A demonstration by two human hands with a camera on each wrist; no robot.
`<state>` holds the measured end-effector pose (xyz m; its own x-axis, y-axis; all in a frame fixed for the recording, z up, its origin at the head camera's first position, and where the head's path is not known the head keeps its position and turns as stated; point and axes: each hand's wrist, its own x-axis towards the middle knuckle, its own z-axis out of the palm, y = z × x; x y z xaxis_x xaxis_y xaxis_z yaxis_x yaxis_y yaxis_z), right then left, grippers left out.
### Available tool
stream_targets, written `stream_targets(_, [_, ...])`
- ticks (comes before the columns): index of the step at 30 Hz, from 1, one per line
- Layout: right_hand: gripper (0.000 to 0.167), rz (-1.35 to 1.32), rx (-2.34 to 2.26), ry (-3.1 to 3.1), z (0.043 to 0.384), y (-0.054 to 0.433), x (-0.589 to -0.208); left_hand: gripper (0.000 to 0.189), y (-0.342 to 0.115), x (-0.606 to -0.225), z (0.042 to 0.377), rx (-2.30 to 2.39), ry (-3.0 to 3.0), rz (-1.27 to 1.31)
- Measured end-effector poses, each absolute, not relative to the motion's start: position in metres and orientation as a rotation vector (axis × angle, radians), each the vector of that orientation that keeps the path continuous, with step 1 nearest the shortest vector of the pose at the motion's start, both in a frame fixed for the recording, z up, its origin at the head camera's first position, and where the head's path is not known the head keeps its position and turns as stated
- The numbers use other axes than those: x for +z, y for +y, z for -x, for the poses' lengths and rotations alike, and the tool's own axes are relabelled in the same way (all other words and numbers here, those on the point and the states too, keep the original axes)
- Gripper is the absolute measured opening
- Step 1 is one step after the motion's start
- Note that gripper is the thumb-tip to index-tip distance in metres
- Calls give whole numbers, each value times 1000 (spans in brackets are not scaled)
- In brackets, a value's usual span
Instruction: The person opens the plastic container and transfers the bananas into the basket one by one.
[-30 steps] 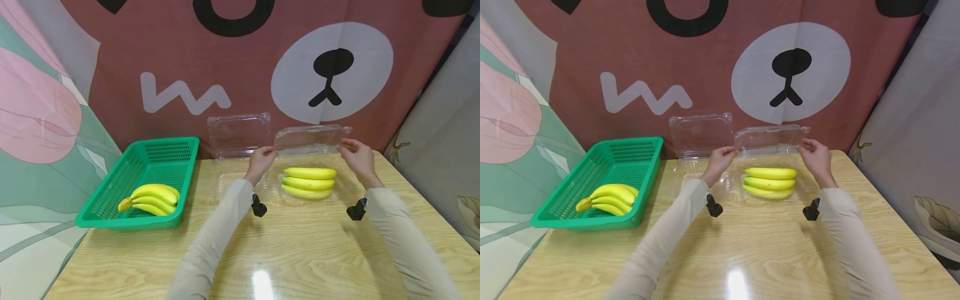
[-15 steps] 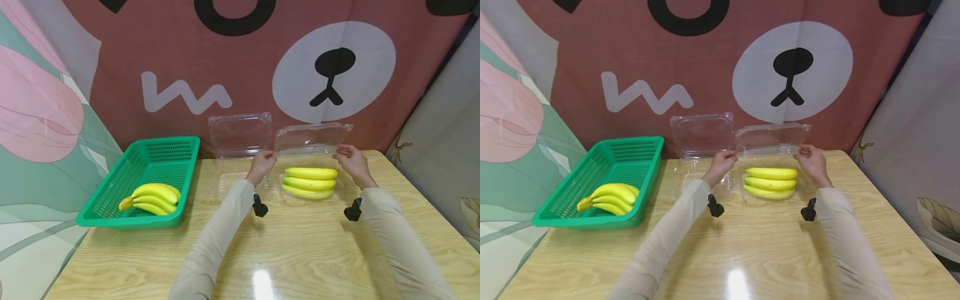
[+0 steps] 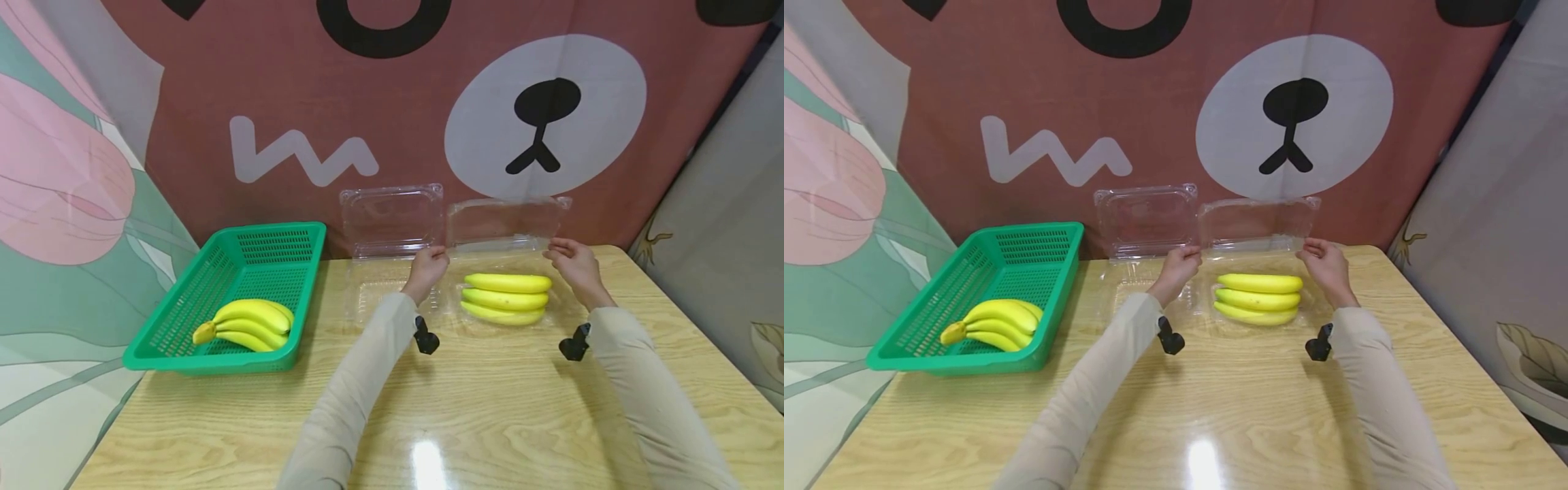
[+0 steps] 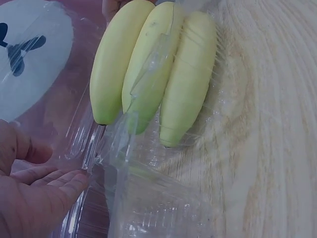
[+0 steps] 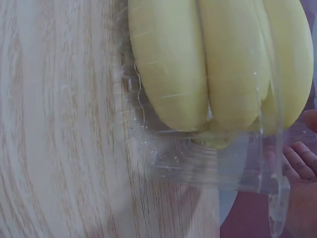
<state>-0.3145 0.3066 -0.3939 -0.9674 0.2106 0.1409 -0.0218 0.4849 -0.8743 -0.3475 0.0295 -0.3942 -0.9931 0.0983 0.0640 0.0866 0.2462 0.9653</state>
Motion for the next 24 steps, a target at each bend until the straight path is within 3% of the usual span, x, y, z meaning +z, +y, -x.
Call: stream_targets(24, [70,78,1820,-2463,322,303,-394,52,28,-394,349,1998,2254,-226])
